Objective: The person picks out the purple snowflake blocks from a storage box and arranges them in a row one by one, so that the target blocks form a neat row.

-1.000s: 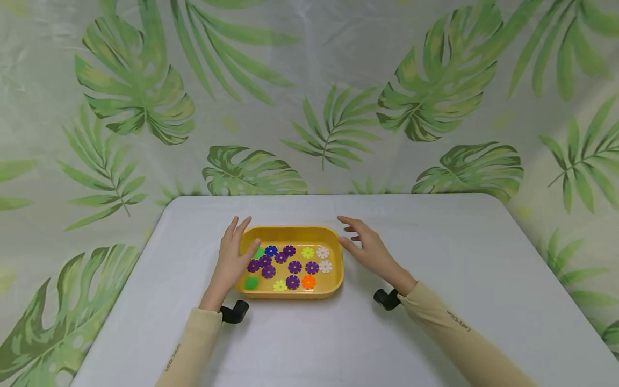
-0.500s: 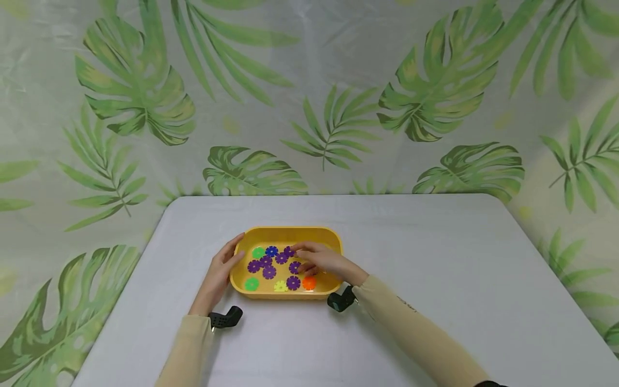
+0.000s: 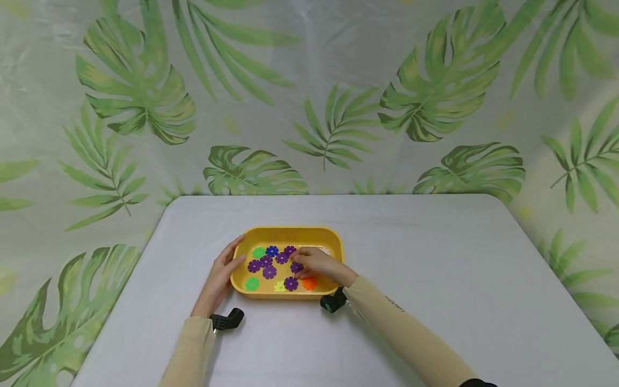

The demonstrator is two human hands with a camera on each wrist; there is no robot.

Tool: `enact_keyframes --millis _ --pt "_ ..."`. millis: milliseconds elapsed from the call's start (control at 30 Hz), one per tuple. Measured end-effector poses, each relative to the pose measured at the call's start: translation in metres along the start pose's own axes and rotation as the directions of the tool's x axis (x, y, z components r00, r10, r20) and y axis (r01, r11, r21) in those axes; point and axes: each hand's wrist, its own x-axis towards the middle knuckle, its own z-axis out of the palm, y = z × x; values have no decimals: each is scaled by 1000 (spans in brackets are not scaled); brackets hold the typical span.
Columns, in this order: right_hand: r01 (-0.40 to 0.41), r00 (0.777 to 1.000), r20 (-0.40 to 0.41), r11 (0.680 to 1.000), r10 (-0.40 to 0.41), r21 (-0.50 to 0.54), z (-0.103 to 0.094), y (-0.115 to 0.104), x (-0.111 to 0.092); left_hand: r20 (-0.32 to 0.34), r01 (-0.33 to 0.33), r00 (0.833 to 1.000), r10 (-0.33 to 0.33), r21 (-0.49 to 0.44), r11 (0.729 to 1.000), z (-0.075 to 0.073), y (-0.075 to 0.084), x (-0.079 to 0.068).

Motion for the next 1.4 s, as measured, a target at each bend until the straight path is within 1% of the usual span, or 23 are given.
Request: enact_keyframes --millis 167,333,467,533,600,767,933,1033,1133,1267,1333,1400 --pt "-14 999 -40 999 13 -38 2 2 3 1 -3 1000 3 -6 1000 0 -1 1" --pt "2 995 -102 996 -11 -87 4 5 4 0 -14 1000 14 -1 1000 1 -2 1" --pt "19 990 -140 995 -32 -94 1 4 1 0 -23 1000 23 5 1000 2 -3 1" --pt "36 989 -141 995 -48 -90 -2 3 -2 -2 -26 1000 26 8 1000 2 -4 1" --pt "62 990 -123 995 -70 -74 -7 0 -7 -6 -31 999 32 11 999 2 -4 1" --pt "109 990 -92 994 -110 -22 -26 -4 -19 -14 -38 999 38 21 999 2 -4 2" --pt "137 982 -126 990 -141 -40 -50 -6 -32 -16 -44 999 44 14 999 2 -4 2" --pt "159 974 -155 987 -163 -38 -67 -3 -40 -15 -45 999 46 9 999 2 -4 2" --pt "165 968 -189 986 -168 -29 -86 5 -47 -21 -43 999 44 11 999 1 -5 2" --pt "183 958 -219 983 -185 -31 -110 23 -56 -22 -40 999 40 8 999 1 -5 2" --pt "190 955 -226 981 -192 -34 -119 32 -59 -18 -40 999 40 5 999 1 -5 1" --pt "172 956 -237 985 -174 -31 -126 40 -62 -14 -43 999 43 2 999 0 -5 1"
